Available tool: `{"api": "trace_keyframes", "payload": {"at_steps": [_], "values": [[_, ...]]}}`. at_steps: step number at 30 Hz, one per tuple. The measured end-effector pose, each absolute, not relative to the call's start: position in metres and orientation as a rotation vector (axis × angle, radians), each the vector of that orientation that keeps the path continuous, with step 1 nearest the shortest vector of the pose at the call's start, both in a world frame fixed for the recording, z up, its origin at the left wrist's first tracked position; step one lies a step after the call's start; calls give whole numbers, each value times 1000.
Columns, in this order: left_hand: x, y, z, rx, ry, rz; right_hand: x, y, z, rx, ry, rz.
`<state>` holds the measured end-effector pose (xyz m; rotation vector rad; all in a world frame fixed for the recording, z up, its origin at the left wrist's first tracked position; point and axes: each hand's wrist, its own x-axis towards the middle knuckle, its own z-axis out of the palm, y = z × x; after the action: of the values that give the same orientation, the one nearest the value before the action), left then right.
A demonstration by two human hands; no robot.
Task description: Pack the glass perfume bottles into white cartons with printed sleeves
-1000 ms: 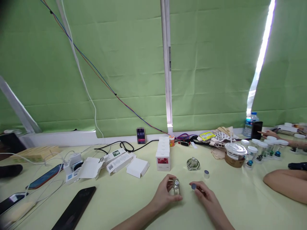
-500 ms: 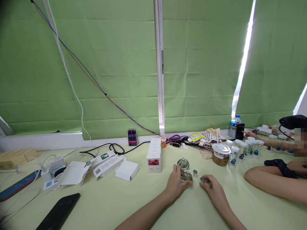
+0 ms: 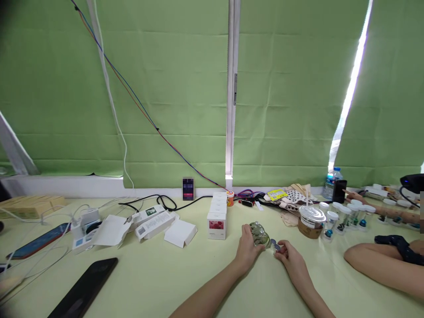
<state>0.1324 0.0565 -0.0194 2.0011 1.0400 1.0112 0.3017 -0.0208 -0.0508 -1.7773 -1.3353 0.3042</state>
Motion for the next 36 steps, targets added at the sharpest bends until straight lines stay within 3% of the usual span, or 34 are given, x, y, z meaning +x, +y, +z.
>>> {"api": "trace_keyframes", "payload": {"at_steps": [4,11,18,23,29,36], "values": [[129,54,-19,1930,1094,1047,286,-34,-48,-1773,-1296,38],[65,22,-29,1860,964,1165,192,1,-2,-1412,-1869,-481],[-22,27,-18,1797,1200,1437,119,80,28,-1477,-1936,-488],[-67,47,7,1943,1101,1314,123,63,8,-1340,-2037,-380],[-86,57,32,2255,637,386,149,23,-14,-1010,-2116,19],[-75,46,34,2313,686,420,150,15,-17,-921,-1814,750]]}}
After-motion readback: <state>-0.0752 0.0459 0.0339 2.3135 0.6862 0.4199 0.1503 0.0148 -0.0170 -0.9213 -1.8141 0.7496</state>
